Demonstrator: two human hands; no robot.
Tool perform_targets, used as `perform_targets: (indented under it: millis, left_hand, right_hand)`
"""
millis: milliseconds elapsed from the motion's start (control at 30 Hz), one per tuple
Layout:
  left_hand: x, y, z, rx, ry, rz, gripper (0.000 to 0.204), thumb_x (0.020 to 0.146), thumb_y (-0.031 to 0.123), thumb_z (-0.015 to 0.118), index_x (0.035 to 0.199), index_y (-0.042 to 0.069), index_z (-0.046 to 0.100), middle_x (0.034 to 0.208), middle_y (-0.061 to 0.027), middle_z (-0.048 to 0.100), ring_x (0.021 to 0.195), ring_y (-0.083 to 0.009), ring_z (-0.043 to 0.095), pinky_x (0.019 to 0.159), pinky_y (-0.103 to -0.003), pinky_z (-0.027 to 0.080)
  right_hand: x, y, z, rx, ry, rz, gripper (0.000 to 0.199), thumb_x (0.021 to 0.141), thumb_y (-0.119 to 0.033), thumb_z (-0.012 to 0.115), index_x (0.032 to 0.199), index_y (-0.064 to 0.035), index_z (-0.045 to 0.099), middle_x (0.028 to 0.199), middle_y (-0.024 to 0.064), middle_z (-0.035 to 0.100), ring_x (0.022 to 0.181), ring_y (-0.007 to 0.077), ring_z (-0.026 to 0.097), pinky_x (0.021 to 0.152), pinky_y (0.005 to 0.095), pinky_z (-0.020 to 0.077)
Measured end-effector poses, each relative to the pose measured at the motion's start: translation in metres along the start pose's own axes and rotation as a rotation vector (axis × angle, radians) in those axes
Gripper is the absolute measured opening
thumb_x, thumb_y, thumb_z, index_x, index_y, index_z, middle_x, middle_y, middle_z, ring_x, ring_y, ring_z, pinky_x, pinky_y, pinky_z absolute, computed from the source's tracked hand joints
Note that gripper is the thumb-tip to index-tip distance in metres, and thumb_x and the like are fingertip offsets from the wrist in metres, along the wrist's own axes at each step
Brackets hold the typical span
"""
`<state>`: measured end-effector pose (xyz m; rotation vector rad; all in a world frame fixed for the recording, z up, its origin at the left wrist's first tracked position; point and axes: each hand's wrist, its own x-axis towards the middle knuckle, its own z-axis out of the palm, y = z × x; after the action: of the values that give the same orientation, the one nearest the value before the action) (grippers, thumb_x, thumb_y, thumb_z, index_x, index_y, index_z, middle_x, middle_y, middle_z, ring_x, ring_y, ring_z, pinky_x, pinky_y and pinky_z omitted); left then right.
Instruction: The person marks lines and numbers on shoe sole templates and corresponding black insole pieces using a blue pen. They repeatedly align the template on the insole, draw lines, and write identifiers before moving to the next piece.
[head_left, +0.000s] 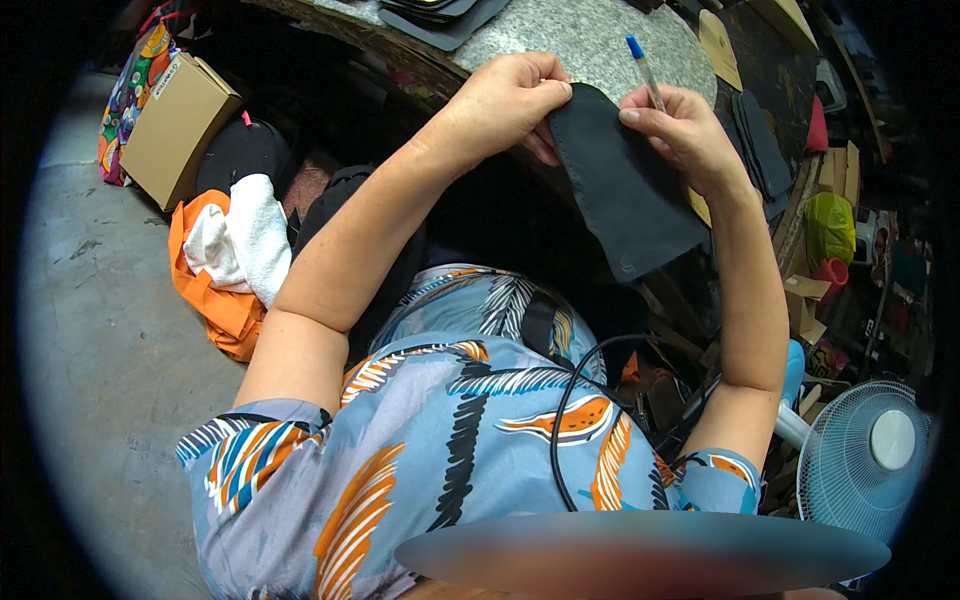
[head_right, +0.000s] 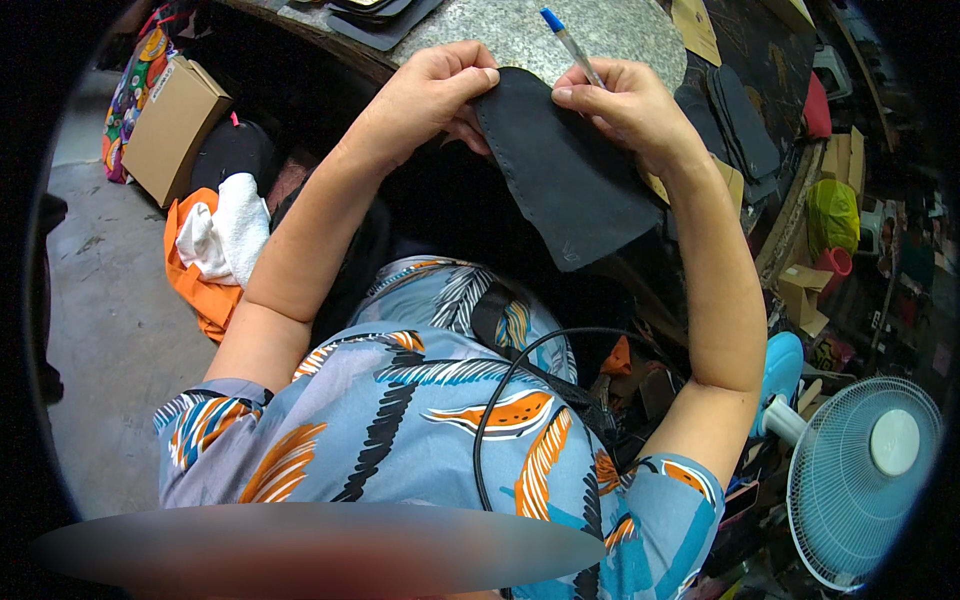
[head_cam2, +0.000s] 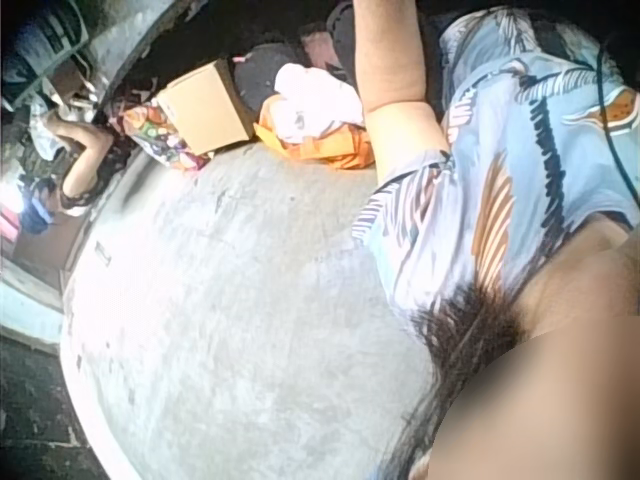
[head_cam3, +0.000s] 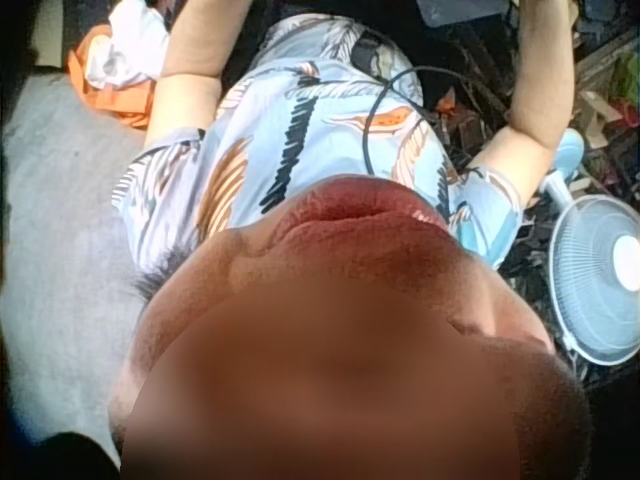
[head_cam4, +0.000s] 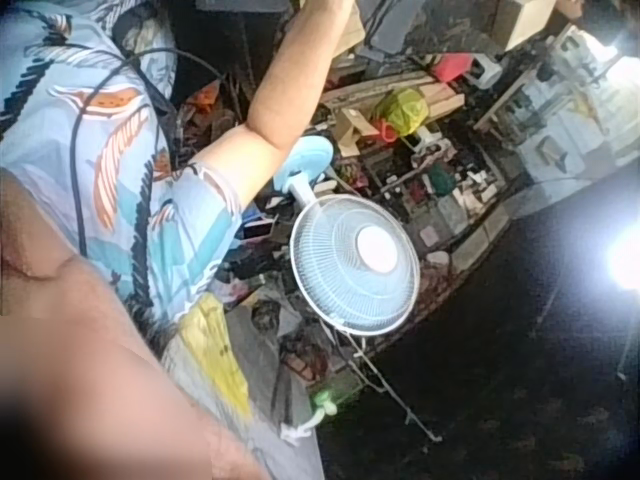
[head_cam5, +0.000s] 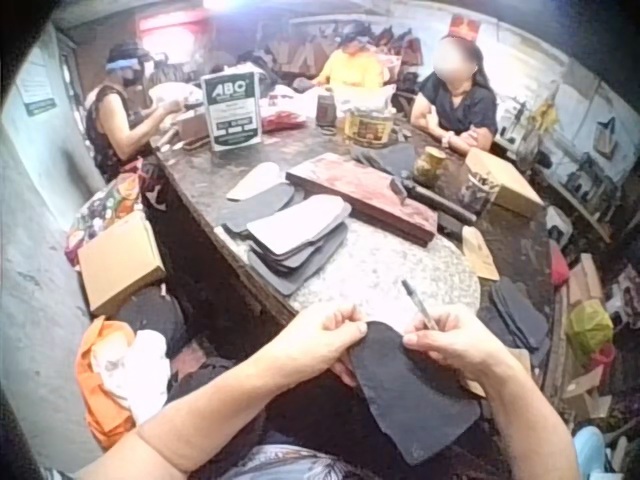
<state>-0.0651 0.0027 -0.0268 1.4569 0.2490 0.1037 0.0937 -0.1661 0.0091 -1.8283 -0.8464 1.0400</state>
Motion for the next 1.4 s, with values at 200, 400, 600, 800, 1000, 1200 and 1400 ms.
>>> perform_targets:
  millis: [200,400,600,800,1000,1200,1400]
  left_hand:
    - [0.005,-0.001,0.000,0.119,0.009,0.098,0.025,0.097,0.020,0.051,0.106,-0.003,0.057,0.080,-0.0100,0.066,0.067,-0.0165,0.070,0.054,-0.025,0.059]
    - [0.005,-0.003,0.001,0.089,0.052,0.085,0.023,0.094,0.016,0.053,0.102,-0.005,0.060,0.076,-0.0114,0.066,0.063,-0.0172,0.069,0.053,-0.026,0.059]
    - [-0.001,-0.001,-0.004,-0.036,0.018,0.005,0.021,0.096,0.018,0.052,0.105,-0.001,0.058,0.080,-0.0074,0.065,0.064,-0.0155,0.069,0.052,-0.024,0.058]
    - [-0.001,0.003,-0.004,0.097,0.002,0.038,0.026,0.096,0.019,0.051,0.111,-0.001,0.060,0.081,-0.0087,0.066,0.063,-0.0152,0.069,0.050,-0.021,0.056]
    - [0.003,0.004,-0.002,0.260,0.012,0.131,0.027,0.095,0.022,0.055,0.106,-0.002,0.062,0.078,-0.0083,0.066,0.057,-0.0145,0.067,0.047,-0.019,0.054]
    - [0.003,0.004,0.000,0.222,0.044,0.096,0.026,0.094,0.018,0.054,0.101,-0.006,0.062,0.074,-0.0112,0.066,0.058,-0.0183,0.068,0.048,-0.024,0.056]
    - [-0.003,0.000,-0.006,0.130,0.089,0.078,0.025,0.094,0.017,0.054,0.099,-0.006,0.061,0.074,-0.0118,0.065,0.061,-0.0188,0.068,0.051,-0.026,0.058]
  right_hand:
    - [0.002,0.001,0.001,-0.010,0.022,0.011,0.017,0.085,-0.024,0.071,0.092,-0.0096,0.064,0.065,-0.0109,0.050,0.049,-0.0029,0.038,0.043,0.0137,0.0251]
    - [0.001,0.001,-0.002,-0.028,0.007,0.017,0.019,0.084,-0.023,0.073,0.092,-0.0082,0.064,0.068,-0.0099,0.052,0.051,-0.0024,0.040,0.043,0.0138,0.0268]
    - [0.006,0.008,-0.006,-0.015,-0.055,-0.029,0.020,0.082,-0.022,0.073,0.090,-0.0059,0.065,0.071,-0.0053,0.056,0.058,0.0016,0.047,0.051,0.0167,0.0352]
    - [0.008,0.011,-0.010,-0.097,-0.055,-0.069,0.022,0.081,-0.027,0.074,0.089,-0.0073,0.068,0.068,-0.0058,0.056,0.056,0.0018,0.047,0.050,0.0172,0.0320]
    - [0.007,0.007,-0.008,-0.055,-0.080,-0.060,0.022,0.081,-0.027,0.074,0.088,-0.0073,0.068,0.069,-0.0050,0.057,0.057,0.0025,0.049,0.051,0.0177,0.0350]
    - [0.005,0.005,-0.009,-0.097,-0.029,-0.052,0.026,0.080,-0.028,0.075,0.092,-0.0063,0.068,0.074,-0.0006,0.062,0.063,0.0057,0.057,0.059,0.0187,0.0445]
    - [0.002,-0.002,-0.019,-0.105,-0.178,0.003,0.028,0.079,-0.027,0.076,0.093,-0.0041,0.068,0.078,0.0028,0.066,0.066,0.0084,0.062,0.064,0.0204,0.0486]
